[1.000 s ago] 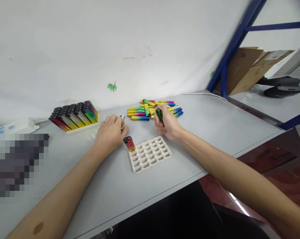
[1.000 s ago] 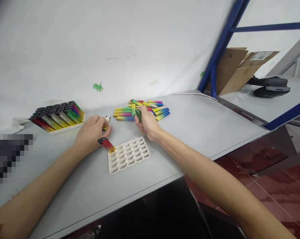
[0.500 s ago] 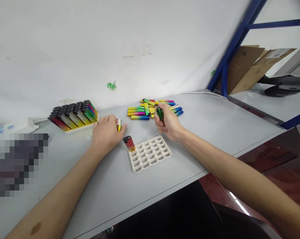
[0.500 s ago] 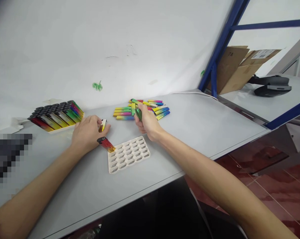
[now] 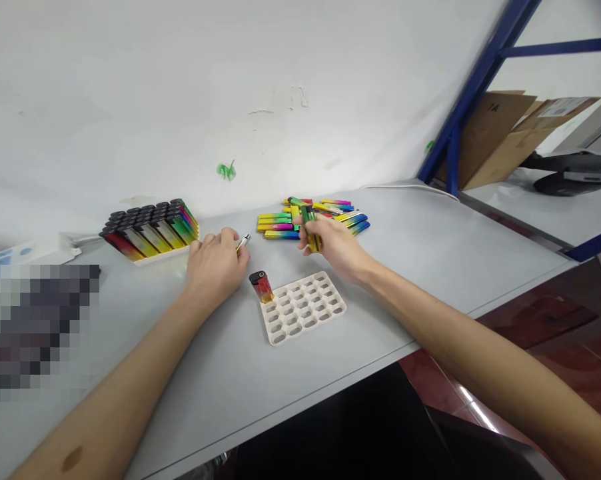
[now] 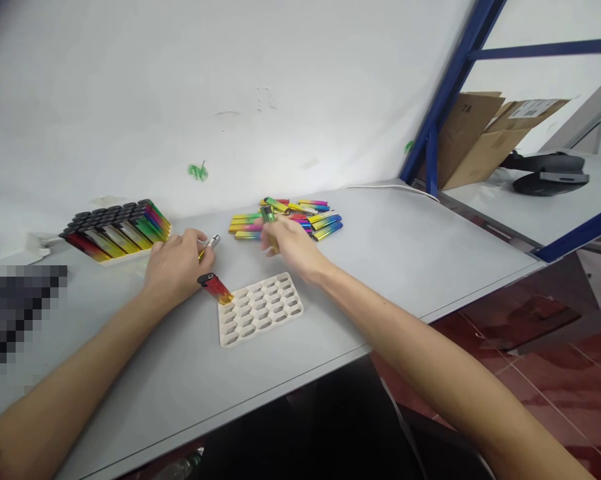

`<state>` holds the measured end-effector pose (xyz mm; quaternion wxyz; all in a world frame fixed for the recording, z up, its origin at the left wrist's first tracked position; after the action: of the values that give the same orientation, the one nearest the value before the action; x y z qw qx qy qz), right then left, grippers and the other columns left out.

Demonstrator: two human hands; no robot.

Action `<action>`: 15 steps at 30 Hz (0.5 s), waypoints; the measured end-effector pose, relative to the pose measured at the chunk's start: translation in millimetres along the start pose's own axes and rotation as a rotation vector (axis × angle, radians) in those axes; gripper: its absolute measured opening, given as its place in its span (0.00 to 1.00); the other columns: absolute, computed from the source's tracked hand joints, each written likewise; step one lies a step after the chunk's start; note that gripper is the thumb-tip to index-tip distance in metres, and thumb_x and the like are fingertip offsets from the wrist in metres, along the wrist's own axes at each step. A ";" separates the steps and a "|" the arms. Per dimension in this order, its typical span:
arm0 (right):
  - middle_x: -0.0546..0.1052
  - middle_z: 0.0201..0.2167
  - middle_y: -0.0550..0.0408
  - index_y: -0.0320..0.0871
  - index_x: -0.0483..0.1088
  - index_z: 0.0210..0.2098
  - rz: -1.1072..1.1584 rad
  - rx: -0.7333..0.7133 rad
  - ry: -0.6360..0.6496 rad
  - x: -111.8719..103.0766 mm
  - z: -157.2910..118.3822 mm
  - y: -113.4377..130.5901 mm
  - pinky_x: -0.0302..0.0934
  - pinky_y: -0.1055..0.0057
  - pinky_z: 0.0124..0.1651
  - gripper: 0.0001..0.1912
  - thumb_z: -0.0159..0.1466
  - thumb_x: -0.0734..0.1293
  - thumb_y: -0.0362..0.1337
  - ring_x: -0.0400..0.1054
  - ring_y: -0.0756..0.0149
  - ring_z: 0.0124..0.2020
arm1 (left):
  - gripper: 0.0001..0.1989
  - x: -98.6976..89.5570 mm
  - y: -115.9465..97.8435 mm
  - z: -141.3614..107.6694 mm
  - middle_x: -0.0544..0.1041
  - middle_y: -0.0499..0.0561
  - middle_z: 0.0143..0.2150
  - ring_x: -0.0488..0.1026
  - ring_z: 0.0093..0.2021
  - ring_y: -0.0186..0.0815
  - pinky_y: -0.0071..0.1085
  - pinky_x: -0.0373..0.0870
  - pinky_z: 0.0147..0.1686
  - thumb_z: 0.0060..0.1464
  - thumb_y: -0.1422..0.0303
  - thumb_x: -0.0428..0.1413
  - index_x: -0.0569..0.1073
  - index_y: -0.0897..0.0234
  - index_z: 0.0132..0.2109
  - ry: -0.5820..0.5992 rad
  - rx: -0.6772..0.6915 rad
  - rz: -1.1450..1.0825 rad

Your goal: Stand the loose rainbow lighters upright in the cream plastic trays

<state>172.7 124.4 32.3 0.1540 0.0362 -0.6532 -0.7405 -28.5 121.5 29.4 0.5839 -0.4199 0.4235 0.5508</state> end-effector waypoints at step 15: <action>0.69 0.30 0.57 0.42 0.74 0.39 -0.191 -0.024 0.220 24.8 -12.9 -1.7 0.61 0.68 0.39 0.19 0.72 0.56 0.46 0.64 0.70 0.30 | 0.17 0.9 -7.5 -4.2 0.79 0.61 0.51 0.72 0.54 0.53 0.47 0.63 0.52 0.61 0.68 0.45 0.68 0.65 0.55 0.018 0.076 -0.034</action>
<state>152.1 105.5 32.5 0.1541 0.1773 -0.6170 -0.7511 -21.0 117.4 27.5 0.6047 -0.4096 0.4423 0.5205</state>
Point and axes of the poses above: each hand's wrist, its own z-axis towards the middle knuckle, its own x-axis out of the palm, y = z × x, the point moved 9 cm from there along z, towards the middle knuckle
